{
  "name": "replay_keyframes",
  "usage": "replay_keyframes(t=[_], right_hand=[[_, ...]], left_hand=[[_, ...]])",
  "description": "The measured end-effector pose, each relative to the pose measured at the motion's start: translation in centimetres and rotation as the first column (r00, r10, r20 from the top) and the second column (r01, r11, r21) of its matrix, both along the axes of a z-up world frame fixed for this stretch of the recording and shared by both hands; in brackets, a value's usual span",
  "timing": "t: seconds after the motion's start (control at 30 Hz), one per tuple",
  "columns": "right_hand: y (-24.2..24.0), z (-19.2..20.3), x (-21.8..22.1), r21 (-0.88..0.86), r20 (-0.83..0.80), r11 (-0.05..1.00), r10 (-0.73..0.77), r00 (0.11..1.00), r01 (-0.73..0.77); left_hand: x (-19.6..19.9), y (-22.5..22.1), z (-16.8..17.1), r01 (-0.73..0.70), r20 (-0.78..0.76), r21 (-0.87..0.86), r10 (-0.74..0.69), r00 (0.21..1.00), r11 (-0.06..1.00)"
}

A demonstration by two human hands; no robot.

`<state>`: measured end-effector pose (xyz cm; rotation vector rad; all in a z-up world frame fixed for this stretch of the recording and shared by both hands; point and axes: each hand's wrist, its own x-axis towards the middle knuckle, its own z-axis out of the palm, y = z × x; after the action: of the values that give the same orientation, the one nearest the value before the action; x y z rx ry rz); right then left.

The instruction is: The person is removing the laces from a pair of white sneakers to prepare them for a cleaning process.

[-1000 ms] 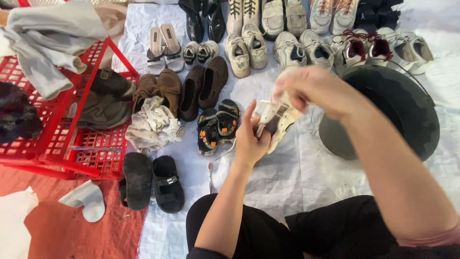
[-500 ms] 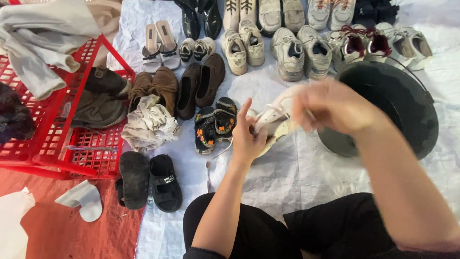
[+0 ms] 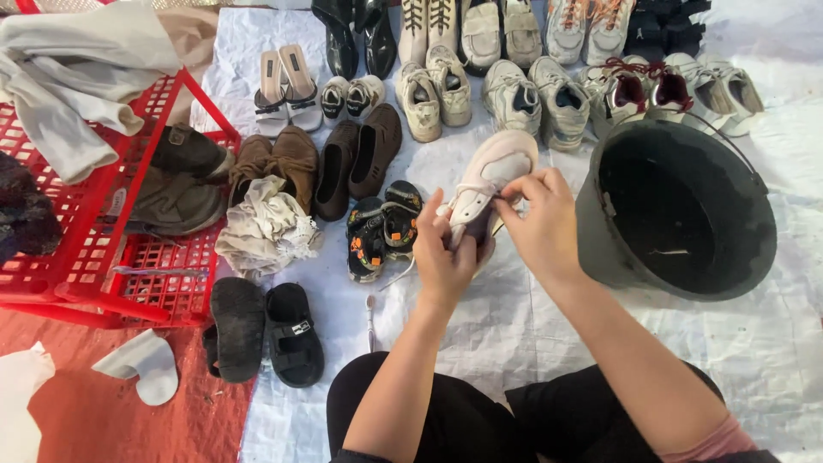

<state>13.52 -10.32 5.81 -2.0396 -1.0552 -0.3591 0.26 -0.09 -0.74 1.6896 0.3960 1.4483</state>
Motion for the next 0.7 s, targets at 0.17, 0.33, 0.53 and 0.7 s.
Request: replay_keyframes(t=[0.17,0.33,0.53,0.7], right_hand=[[0.9,-0.4,-0.4,-0.010,-0.008,0.999,-0.038,0.999,0.037],[1.0,-1.2,0.6,-0.099,0.032,0.995,0.006,0.999,-0.003],[-0.4,0.8,-1.6,-0.301,-0.164,0.939,0.120,0.979,-0.165],[-1.3,1.1,-2.6,-0.379,-0.229,0.913,0.065,0.971,-0.150]], left_hand=[[0.2,-0.5,0.5,-0.016,0.021,0.048,0.015,1.000,0.999],[0.2,0.1,0.9,-0.085,-0.035,0.064,0.087,0.996,0.994],[-0.1,0.1,0.4,-0.121,-0.114,0.118,0.134,0.984,0.986],[0.2,-0.7,-0.3,-0.090,-0.120,0.119,0.105,0.987,0.989]])
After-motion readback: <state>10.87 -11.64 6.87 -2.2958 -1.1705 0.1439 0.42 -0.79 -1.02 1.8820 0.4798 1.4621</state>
